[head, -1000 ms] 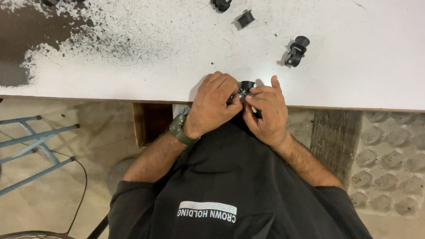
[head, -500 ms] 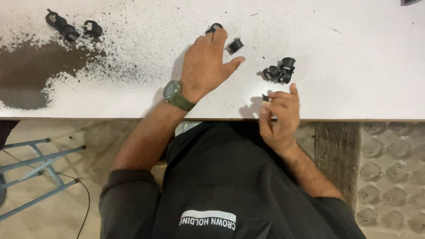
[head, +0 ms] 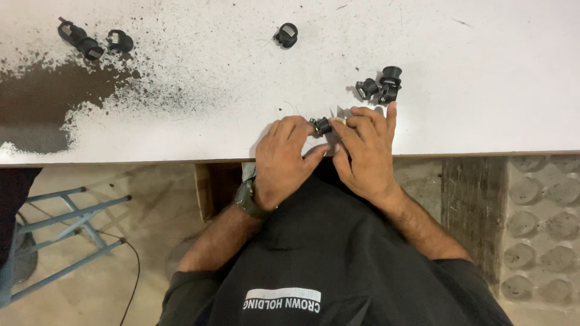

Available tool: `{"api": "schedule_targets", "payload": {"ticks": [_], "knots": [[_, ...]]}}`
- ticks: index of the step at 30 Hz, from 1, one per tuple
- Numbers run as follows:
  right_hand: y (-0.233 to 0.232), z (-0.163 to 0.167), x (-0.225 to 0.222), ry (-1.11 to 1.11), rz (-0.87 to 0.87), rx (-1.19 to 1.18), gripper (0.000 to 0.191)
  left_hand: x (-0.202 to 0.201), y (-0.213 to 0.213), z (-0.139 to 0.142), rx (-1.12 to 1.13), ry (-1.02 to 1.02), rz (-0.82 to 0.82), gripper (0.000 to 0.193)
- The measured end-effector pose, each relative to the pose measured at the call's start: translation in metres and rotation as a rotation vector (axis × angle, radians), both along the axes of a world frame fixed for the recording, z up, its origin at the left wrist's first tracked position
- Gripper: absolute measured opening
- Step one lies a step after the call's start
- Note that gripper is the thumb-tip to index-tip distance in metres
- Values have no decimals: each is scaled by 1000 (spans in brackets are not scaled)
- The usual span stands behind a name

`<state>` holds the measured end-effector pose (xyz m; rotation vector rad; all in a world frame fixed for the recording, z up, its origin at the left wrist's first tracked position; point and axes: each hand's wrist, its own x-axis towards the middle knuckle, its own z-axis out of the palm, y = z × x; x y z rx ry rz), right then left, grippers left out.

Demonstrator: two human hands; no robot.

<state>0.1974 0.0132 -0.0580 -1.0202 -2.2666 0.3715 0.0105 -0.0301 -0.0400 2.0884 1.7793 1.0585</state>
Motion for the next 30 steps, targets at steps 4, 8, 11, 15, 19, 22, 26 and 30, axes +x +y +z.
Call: {"api": "schedule_targets", "payload": {"ticks": [4, 8, 11, 15, 19, 22, 26, 30], "knots": [[-1, 1, -1, 9, -29, 7, 43, -4, -12, 7, -12, 47, -44, 25], [-1, -2, -4, 24, -68, 25, 49, -19, -14, 20, -16, 77, -57, 33], [0, -3, -7, -34, -71, 12, 45, -23, 4, 27, 62, 92, -98, 45], [3, -4, -10, -27, -84, 65, 37, -23, 37, 25, -30, 20, -195, 24], [6, -7, -7, 8, -89, 70, 37, -28, 25, 15, -33, -28, -270, 10], [5, -11, -7, 23, -105, 63, 35, -35, 4, 6, -17, 35, -194, 10], [5, -13, -4, 26, -82, 54, 38, -35, -8, 0, -19, 102, -126, 16], [-1, -16, 6, 134, -68, 75, 34, -32, -16, 4, 98, 91, -107, 27]]}}
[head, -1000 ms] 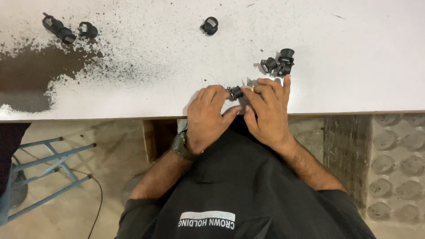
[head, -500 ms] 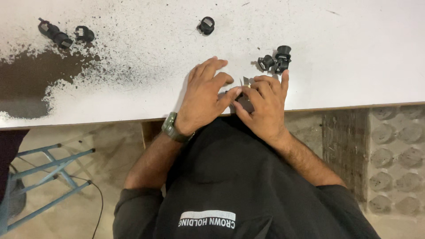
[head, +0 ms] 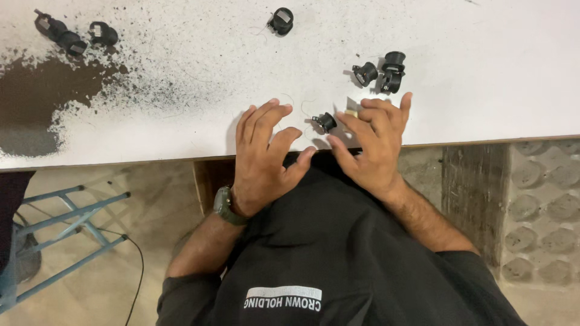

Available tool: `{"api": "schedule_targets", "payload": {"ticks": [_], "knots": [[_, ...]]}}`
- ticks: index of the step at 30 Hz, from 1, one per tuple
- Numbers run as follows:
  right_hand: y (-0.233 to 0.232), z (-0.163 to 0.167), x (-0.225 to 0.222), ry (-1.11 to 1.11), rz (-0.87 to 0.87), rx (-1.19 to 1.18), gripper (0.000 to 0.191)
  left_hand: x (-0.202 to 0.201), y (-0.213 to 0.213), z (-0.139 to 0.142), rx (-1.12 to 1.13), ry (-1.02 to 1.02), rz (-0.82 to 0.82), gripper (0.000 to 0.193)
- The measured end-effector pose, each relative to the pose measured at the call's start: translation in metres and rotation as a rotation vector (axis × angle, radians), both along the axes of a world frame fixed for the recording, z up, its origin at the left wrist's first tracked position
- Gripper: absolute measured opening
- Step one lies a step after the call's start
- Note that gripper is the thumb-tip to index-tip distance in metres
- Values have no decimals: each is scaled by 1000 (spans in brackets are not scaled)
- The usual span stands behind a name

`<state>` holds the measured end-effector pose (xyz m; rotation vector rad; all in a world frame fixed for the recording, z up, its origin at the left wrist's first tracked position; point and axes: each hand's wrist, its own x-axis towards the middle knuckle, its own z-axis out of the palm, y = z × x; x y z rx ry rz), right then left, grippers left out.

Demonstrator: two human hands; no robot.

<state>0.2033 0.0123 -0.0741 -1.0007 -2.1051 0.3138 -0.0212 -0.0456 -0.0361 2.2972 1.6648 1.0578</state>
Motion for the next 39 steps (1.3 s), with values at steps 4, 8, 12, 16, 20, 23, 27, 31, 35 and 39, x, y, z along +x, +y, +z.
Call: {"api": "schedule_targets", "payload": {"ticks": [4, 8, 12, 16, 20, 23, 27, 31, 35, 39], "knots": [[-7, -9, 3, 131, 93, 54, 29, 7, 1, -2, 66, 112, -79, 24], [-12, -15, -4, 118, 138, -9, 31, 13, 12, -13, 81, 148, -19, 23], [-10, -12, -7, 85, 108, -11, 32, 16, 14, -21, 75, 119, 23, 22], [-8, -9, -11, 75, 108, 6, 32, 18, 14, -26, 107, 60, 35, 19], [-9, -7, -13, 81, 98, -20, 32, 15, 13, -30, 116, 63, 31, 15], [-9, -6, -14, 86, 89, -6, 31, 14, 13, -34, 118, 127, 9, 13], [-6, -3, -15, 95, 108, -1, 31, 16, 14, -38, 156, 182, -14, 11], [-6, -2, -14, 93, 124, -2, 30, 20, 14, -39, 200, 121, 7, 8], [-7, -2, -15, 106, 110, -11, 30, 22, 18, -36, 100, 74, 66, 8], [-7, -5, -14, 95, 107, -3, 30, 22, 19, -30, -38, -13, 96, 10]]}}
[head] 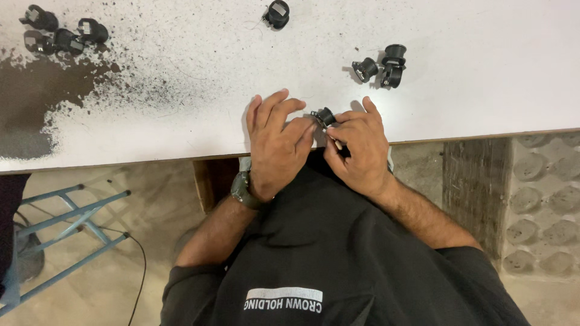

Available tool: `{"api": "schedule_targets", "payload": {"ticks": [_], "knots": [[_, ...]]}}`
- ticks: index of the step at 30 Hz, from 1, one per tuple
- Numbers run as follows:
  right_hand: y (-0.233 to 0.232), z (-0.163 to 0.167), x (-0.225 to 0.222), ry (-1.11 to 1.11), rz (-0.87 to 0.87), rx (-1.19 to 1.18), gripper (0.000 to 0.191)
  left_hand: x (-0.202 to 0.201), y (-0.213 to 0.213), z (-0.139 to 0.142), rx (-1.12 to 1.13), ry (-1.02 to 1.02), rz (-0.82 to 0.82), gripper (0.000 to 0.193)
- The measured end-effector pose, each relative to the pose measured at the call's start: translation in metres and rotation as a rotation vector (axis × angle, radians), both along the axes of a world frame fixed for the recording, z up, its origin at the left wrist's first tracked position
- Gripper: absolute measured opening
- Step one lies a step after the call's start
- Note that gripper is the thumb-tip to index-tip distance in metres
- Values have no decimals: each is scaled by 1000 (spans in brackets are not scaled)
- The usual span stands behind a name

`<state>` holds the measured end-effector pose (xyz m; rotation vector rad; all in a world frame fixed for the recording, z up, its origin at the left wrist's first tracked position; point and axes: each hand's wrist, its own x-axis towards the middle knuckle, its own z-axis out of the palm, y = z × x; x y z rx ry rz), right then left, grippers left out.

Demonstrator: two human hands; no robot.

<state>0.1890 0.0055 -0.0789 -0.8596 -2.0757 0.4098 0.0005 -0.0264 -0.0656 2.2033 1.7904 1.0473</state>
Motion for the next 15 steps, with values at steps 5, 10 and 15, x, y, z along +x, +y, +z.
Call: {"api": "schedule_targets", "payload": {"ticks": [5, 10, 15], "knots": [[1, -7, 3, 17, 6, 71, 32, 1, 0, 3, 10, -11, 38, 15], [1, -14, 6, 26, 139, 101, 35, 1, -2, 1, 2, -43, 27, 19], [1, -15, 1, 3, 76, 111, 33, -1, -3, -3, 1, -55, 3, 18]]}}
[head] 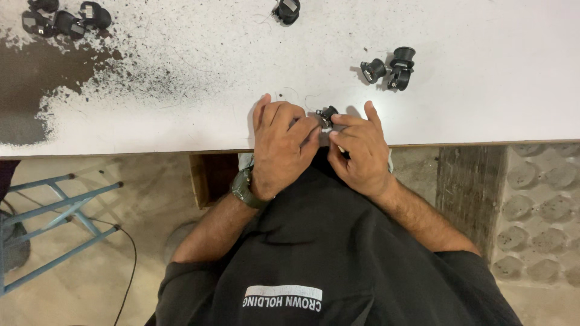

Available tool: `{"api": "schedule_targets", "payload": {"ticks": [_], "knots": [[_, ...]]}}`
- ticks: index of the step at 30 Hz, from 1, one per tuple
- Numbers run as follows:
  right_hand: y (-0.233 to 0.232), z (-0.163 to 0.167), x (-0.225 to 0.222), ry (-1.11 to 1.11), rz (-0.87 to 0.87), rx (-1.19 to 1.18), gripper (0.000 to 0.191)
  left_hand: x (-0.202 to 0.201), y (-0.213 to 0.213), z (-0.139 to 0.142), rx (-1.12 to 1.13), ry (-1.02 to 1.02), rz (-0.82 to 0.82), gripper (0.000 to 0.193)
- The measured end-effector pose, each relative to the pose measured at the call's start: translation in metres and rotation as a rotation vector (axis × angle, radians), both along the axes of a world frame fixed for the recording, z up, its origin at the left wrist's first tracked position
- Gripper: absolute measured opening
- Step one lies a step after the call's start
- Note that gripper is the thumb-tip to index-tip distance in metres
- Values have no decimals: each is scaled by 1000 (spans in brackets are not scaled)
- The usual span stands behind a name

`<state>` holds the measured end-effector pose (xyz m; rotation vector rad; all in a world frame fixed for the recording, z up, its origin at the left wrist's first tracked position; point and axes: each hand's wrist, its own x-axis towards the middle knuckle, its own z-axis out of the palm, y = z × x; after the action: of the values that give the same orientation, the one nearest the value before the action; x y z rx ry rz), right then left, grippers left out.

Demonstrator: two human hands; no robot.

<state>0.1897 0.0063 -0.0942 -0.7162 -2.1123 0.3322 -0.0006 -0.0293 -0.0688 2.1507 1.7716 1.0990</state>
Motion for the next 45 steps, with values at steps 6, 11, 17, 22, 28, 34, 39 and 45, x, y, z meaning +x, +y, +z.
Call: {"api": "schedule_targets", "payload": {"ticks": [6, 11, 17, 22, 28, 34, 39, 45], "knots": [[0, 8, -3, -59, -35, -16, 32, 0, -2, 0, 5, 17, -30, 16], [6, 16, 0, 27, 72, -34, 30, -14, 0, 12, -32, -41, 42, 18], [12, 31, 12, -146, -176, -68, 29, -28, 24, 17, -89, -1, -83, 29], [17, 30, 5, -228, -183, -93, 39, -26, 31, 19, -190, -27, -111, 9], [18, 27, 9, -230, -147, -90, 33, -30, 30, 26, -195, -271, -204, 13], [19, 23, 9, -191, -158, -100, 30, -23, 26, 30, -79, -173, -193, 14], [20, 23, 11, -175, -146, -119, 32, -14, 19, 29, 107, 160, -210, 15], [20, 27, 12, -218, -52, -93, 35, -2, 20, 33, -17, 60, -192, 16]]}}
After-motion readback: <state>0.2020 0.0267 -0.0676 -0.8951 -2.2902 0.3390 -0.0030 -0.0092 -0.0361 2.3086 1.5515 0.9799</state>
